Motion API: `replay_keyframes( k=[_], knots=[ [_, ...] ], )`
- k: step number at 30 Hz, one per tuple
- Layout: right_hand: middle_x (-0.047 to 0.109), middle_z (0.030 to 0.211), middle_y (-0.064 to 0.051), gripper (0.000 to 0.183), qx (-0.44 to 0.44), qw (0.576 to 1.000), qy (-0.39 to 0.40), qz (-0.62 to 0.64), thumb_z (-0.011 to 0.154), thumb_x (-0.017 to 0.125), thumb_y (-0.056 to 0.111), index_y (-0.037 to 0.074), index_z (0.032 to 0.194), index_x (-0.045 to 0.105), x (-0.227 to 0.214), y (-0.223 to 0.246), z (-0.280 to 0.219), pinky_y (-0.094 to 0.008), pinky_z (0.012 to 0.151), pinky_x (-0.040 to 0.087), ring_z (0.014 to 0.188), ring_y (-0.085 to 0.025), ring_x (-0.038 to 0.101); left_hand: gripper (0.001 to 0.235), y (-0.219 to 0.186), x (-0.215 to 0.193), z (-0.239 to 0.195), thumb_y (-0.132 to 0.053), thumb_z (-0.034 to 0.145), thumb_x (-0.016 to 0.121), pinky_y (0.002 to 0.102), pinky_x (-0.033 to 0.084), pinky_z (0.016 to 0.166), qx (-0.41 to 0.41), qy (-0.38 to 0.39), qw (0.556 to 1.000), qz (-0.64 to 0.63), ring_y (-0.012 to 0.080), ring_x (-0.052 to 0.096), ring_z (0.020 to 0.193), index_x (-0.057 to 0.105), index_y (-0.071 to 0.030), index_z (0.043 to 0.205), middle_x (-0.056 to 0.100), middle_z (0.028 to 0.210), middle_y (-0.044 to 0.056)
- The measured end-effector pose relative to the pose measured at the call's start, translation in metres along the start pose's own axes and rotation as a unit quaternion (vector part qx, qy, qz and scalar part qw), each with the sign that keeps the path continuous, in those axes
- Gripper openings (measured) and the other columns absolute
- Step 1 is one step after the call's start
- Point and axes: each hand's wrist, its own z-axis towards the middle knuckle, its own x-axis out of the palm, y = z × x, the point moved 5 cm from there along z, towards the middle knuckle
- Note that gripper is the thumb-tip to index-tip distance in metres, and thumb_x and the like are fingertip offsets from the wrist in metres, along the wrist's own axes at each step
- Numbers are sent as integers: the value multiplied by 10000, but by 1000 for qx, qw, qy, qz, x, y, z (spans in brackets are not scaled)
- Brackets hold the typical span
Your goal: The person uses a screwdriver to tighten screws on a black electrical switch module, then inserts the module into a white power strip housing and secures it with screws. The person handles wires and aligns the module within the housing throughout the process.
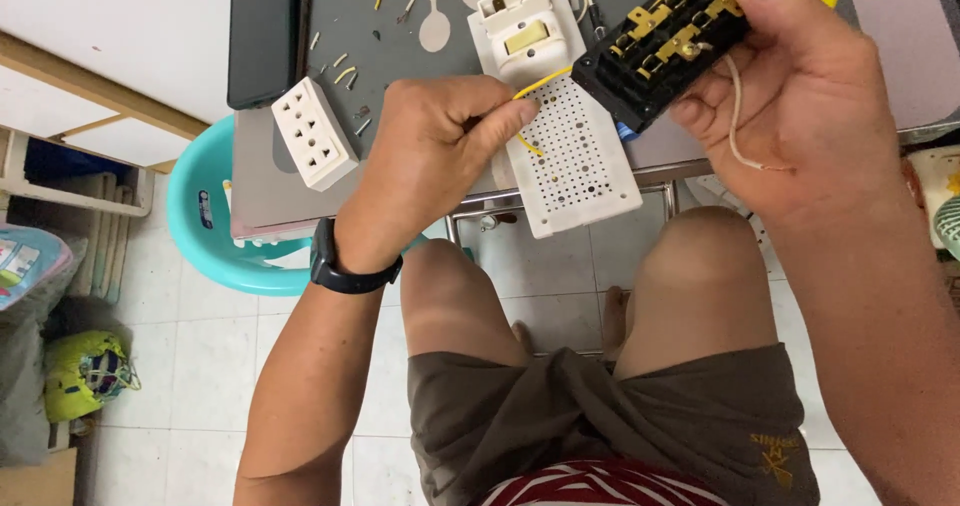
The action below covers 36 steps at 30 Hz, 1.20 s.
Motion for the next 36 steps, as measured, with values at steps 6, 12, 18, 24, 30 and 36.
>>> replay_keyframes(
  k=[6,12,18,24,30,36],
  knots=[
    [548,742,30,221,1,1000,3,-19,829,595,300,136,976,599,-12,-8,0,-275,570,399,553,-80,462,466,-5,1,2,-127,1041,590,327,198,550,34,8,996,79,193,193,602,287,-74,692,227,616,33],
    [663,863,16,279,-11,999,-21,35,824,663,291,117,1041,646,-30,-10,-16,-306,652,542,774,-142,667,410,-23,18,7,-179,1041,547,409,588,633,142,53,971,183,291,685,1134,378,-74,682,450,602,51],
    [678,729,-39,261,-33,997,41,53,867,659,269,51,1010,666,-46,-24,-36,-307,572,531,603,-162,643,448,-16,27,6,-152,1014,628,414,285,441,64,81,969,227,311,375,503,387,-68,645,378,556,78],
    [498,541,9,259,41,997,-12,60,827,680,240,151,599,595,-38,-38,-35,-439,898,547,634,-161,576,262,-10,37,-10,-230,974,602,342,482,463,-37,-63,979,191,209,546,526,666,12,897,574,630,71],
    [533,543,0,206,20,995,-18,98,874,632,175,135,676,592,-29,-41,-45,-446,843,545,616,-186,571,1067,-50,79,-42,-642,732,761,549,484,809,-265,-94,916,287,459,553,1131,254,-73,1479,401,1483,244],
    [686,1073,-118,351,33,999,-14,41,841,591,230,36,1131,622,-13,-34,-64,-408,864,542,958,-270,662,996,-31,87,-48,-392,733,804,511,479,854,-225,-156,909,316,436,567,1107,252,-54,1490,451,1459,222]
  ],
)
